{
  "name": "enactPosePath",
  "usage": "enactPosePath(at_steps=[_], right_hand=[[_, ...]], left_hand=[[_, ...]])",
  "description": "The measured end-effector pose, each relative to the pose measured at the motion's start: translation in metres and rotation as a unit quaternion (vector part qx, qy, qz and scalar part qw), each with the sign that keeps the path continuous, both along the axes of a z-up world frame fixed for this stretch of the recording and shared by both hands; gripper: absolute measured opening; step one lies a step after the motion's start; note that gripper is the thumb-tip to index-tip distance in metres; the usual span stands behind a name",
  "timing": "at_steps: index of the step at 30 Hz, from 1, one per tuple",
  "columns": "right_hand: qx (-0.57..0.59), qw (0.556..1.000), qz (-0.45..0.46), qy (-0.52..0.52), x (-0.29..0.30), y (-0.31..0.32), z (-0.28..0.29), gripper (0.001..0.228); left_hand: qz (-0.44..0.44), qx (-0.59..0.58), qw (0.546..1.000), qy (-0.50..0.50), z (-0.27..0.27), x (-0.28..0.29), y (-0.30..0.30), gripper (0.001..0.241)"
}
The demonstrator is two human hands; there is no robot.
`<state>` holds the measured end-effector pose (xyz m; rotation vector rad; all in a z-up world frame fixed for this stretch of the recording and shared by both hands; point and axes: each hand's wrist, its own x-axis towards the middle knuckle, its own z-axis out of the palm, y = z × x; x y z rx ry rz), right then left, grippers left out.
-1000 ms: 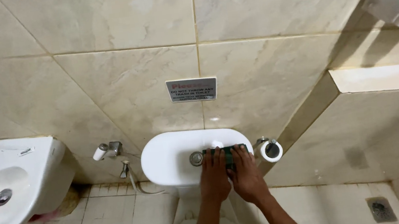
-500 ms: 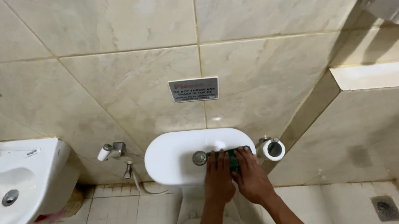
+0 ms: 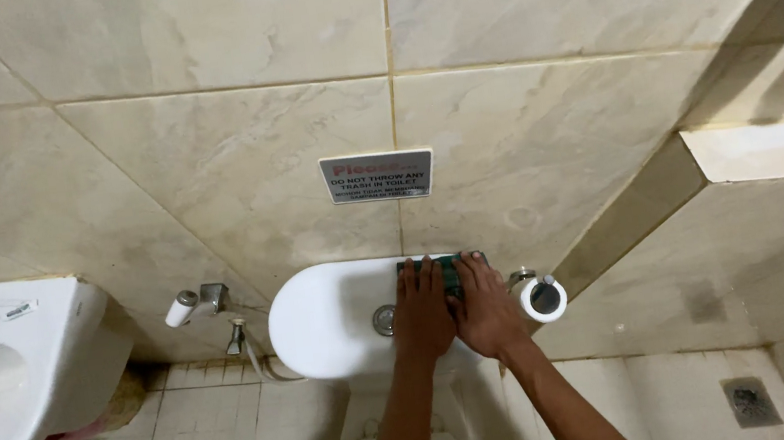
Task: The person cleans a bathroom by wiping a tiled shelf with a green sponge, then wiping the toilet tank with a green cloth. They then use a pink brush to scrub the tiled wall in the shower area.
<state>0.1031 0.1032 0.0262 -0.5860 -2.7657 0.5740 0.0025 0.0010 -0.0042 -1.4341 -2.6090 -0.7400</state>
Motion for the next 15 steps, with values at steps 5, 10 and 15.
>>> enactPosePath(at_steps=[5,10,15], right_hand=[[0.003,1.000,-0.002,-0.017,0.002,-0.003,-0.001,0.066],[-0.005,0.999,-0.019,-0.038,0.027,-0.029,0.014,0.065],[-0.002,1.000,-0.007,-0.022,0.053,-0.051,0.009,0.064]], left_hand=[[0.013,0.016,1.000,0.004,0.000,0.007,-0.004,0.064],[0.019,0.003,0.999,0.029,0.003,0.033,-0.026,0.062],[-0.002,-0.014,1.000,-0.024,0.016,0.058,-0.052,0.063]])
